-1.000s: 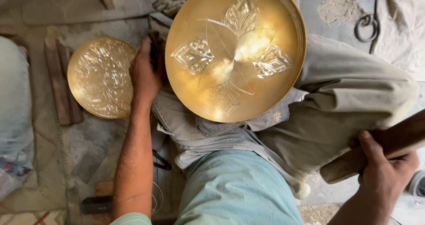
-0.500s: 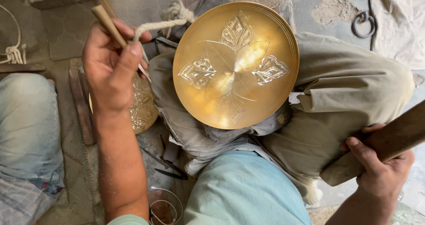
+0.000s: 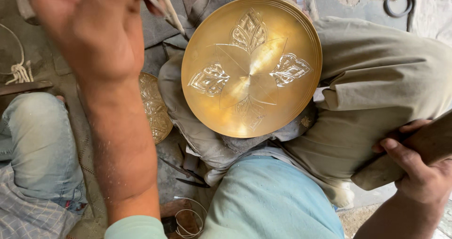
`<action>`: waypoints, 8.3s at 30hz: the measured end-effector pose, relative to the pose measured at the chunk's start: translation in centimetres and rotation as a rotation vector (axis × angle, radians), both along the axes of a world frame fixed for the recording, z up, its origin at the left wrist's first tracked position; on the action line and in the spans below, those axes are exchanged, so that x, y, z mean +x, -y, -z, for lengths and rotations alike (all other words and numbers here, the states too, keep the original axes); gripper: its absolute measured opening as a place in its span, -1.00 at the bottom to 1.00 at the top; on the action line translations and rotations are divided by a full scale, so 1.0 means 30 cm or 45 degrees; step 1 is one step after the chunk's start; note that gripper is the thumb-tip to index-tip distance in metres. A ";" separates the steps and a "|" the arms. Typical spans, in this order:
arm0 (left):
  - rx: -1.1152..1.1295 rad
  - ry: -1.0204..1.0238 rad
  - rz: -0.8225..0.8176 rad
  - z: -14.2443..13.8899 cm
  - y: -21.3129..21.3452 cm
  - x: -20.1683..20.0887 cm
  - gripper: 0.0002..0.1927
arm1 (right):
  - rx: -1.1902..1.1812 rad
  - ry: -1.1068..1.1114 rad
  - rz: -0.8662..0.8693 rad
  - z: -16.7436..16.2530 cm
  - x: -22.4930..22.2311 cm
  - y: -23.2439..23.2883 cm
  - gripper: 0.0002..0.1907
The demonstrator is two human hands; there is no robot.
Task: The person sits on the floor of a workshop holding a small chisel against a large brass plate and strikes it with a wooden mallet, working the chisel along pre-drawn floral lines to deepen the engraved pattern. The person repositions the chisel repeatedly across the plate surface, with other finished engraved brass plates lying nearby.
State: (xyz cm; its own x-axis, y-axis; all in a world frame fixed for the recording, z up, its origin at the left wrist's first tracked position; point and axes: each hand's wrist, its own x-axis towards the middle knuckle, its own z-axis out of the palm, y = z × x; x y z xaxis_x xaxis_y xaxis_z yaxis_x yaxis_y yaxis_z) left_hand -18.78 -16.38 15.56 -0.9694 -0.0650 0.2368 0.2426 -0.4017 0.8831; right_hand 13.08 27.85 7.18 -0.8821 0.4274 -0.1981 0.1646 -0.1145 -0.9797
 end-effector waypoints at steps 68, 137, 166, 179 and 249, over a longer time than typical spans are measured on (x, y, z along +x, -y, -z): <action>-1.742 0.035 -0.733 0.409 -0.054 0.735 -0.74 | 0.578 0.443 -0.175 -0.005 -0.164 -0.119 -0.76; -1.167 0.210 -0.657 0.641 -0.498 0.653 -0.84 | 1.931 -0.652 -1.755 -0.343 -0.910 0.492 -0.47; -1.057 0.513 -0.819 0.609 -0.558 0.722 -0.84 | 2.760 -1.114 -1.626 -0.345 -0.835 0.534 -0.70; -1.069 0.599 -1.027 0.663 -0.648 0.769 -0.84 | 2.957 -1.538 -1.475 -0.367 -0.791 0.582 -0.78; -1.583 -0.136 1.096 0.399 -0.522 0.244 -0.72 | 0.891 0.581 -0.417 0.208 -0.173 0.053 -0.52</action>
